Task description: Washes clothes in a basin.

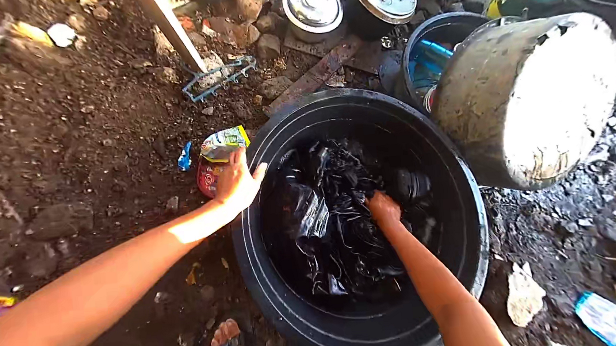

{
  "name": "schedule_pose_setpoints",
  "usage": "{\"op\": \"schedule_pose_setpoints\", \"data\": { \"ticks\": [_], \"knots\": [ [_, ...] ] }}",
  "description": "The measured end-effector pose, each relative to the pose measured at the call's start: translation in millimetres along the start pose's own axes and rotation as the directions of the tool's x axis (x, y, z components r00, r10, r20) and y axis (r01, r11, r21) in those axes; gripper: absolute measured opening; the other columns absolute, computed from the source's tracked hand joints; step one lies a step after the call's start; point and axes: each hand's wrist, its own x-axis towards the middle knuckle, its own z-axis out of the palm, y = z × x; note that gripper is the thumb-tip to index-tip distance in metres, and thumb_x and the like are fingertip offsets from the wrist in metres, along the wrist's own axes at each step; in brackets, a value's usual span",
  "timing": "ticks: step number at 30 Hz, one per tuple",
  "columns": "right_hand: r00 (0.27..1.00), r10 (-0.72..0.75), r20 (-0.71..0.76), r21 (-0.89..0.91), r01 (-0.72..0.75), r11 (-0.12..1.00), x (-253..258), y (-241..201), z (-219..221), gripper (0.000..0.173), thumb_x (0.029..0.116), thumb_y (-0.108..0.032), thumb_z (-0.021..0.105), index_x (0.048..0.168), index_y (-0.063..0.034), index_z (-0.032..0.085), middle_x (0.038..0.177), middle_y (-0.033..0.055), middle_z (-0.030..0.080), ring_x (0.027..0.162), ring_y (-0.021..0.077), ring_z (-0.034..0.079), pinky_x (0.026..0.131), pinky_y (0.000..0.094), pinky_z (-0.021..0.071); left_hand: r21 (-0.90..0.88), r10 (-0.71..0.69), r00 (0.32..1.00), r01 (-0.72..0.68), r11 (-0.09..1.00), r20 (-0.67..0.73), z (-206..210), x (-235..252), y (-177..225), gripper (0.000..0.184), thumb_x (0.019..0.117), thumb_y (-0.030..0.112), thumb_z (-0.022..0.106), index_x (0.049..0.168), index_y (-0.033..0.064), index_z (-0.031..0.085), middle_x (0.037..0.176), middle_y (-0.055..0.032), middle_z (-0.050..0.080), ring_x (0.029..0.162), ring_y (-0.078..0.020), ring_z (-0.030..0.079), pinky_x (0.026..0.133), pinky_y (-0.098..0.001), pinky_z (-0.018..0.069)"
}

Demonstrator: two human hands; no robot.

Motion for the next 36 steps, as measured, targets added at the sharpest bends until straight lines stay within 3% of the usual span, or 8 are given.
{"op": "schedule_pose_setpoints", "data": {
  "ticks": [5, 8, 12, 17, 24, 29, 33, 36],
  "knots": [
    [0.977, 0.188, -0.101, 0.228, -0.162, 0.960, 32.5, -34.9, -13.6, 0.057, 0.1073, -0.040, 0.048, 0.144, 0.0037, 0.051, 0.138, 0.0292, 0.060, 0.125, 0.0454, 0.060, 0.100, 0.0636, 0.0475, -0.010, 0.011, 1.000, -0.011, 1.000, -0.017, 2.6, 0.3, 0.1, 0.062, 0.1065, 0.034, 0.056, 0.151, -0.0053, 0.039, 0.148, -0.0305, 0.048, 0.127, -0.0463, 0.058, 0.104, -0.0603, 0.0473],
    [0.955, 0.252, -0.154, 0.380, -0.178, 0.908, 27.3, -71.3, -39.7, 0.076, 0.0987, -0.027, 0.063, 0.157, 0.0071, 0.027, 0.155, 0.0387, 0.034, 0.141, 0.0531, 0.040, 0.110, 0.0665, 0.0375, -0.014, 0.022, 0.999, -0.023, 1.000, -0.038, 3.0, -0.5, 0.3, 0.061, 0.1063, 0.033, 0.056, 0.150, -0.0061, 0.041, 0.146, -0.0294, 0.050, 0.127, -0.0441, 0.059, 0.105, -0.0579, 0.0480],
    [0.839, -0.204, -0.505, 0.266, 0.376, 0.888, 30.8, -117.4, 11.4, 0.074, 0.0921, -0.026, 0.063, 0.156, 0.0022, 0.037, 0.163, 0.0340, 0.023, 0.151, 0.0541, 0.020, 0.113, 0.0775, 0.0198, -0.051, 0.040, 0.998, -0.042, 0.998, -0.042, 3.4, -0.2, -3.7, 0.058, 0.1056, 0.029, 0.058, 0.148, -0.0069, 0.042, 0.146, -0.0292, 0.051, 0.130, -0.0432, 0.057, 0.108, -0.0573, 0.0457],
    [0.767, -0.638, -0.062, -0.080, 0.633, 0.770, 13.9, -86.7, 38.1, 0.053, 0.1010, -0.031, 0.057, 0.134, 0.0102, 0.061, 0.152, 0.0365, 0.042, 0.152, 0.0549, 0.019, 0.121, 0.0714, 0.0043, -0.093, 0.075, 0.995, -0.080, 0.992, -0.061, 3.9, 3.0, -8.4, 0.057, 0.1045, 0.025, 0.060, 0.147, -0.0083, 0.043, 0.143, -0.0311, 0.052, 0.131, -0.0440, 0.056, 0.109, -0.0574, 0.0445],
    [0.899, -0.166, -0.405, 0.247, 0.282, 0.927, 90.1, -116.6, -3.0, 0.068, 0.0911, -0.032, 0.074, 0.146, 0.0016, 0.052, 0.154, 0.0304, 0.043, 0.147, 0.0458, 0.036, 0.122, 0.0648, 0.0201, -0.029, 0.051, 0.998, -0.052, 0.998, -0.032, 7.6, 5.1, -8.3, 0.058, 0.1041, 0.025, 0.057, 0.149, -0.0093, 0.040, 0.143, -0.0324, 0.052, 0.122, -0.0456, 0.062, 0.101, -0.0581, 0.0504],
    [0.966, -0.160, -0.203, 0.303, 0.217, 0.928, 25.1, -146.3, -53.9, 0.052, 0.0966, -0.023, 0.065, 0.138, 0.0071, 0.057, 0.142, 0.0348, 0.053, 0.135, 0.0502, 0.048, 0.107, 0.0701, 0.0380, -0.074, 0.000, 1.000, 0.000, 0.997, 0.003, 0.8, 2.9, -5.9, 0.057, 0.1050, 0.026, 0.057, 0.150, -0.0044, 0.041, 0.145, -0.0275, 0.053, 0.125, -0.0414, 0.061, 0.104, -0.0563, 0.0496],
    [0.831, 0.089, -0.548, 0.579, 0.301, 0.758, 16.3, -127.8, -72.0, 0.055, 0.0963, -0.020, 0.060, 0.138, 0.0137, 0.046, 0.144, 0.0389, 0.044, 0.136, 0.0491, 0.045, 0.114, 0.0541, 0.0388, -0.095, 0.002, 1.000, -0.001, 0.995, 0.011, -0.7, 4.8, -6.6, 0.058, 0.1047, 0.026, 0.058, 0.151, -0.0042, 0.041, 0.146, -0.0275, 0.052, 0.123, -0.0412, 0.062, 0.102, -0.0562, 0.0504],
    [0.708, -0.100, -0.699, 0.443, 0.539, 0.716, 69.9, -146.7, -39.3, 0.064, 0.0996, -0.035, 0.058, 0.141, 0.0122, 0.047, 0.148, 0.0377, 0.042, 0.143, 0.0490, 0.038, 0.121, 0.0551, 0.0297, -0.116, 0.031, 0.999, -0.035, 0.993, -0.034, 5.3, 4.7, -11.0, 0.057, 0.1035, 0.025, 0.059, 0.149, -0.0058, 0.044, 0.145, -0.0284, 0.053, 0.120, -0.0421, 0.064, 0.100, -0.0568, 0.0518]
  ]
}}
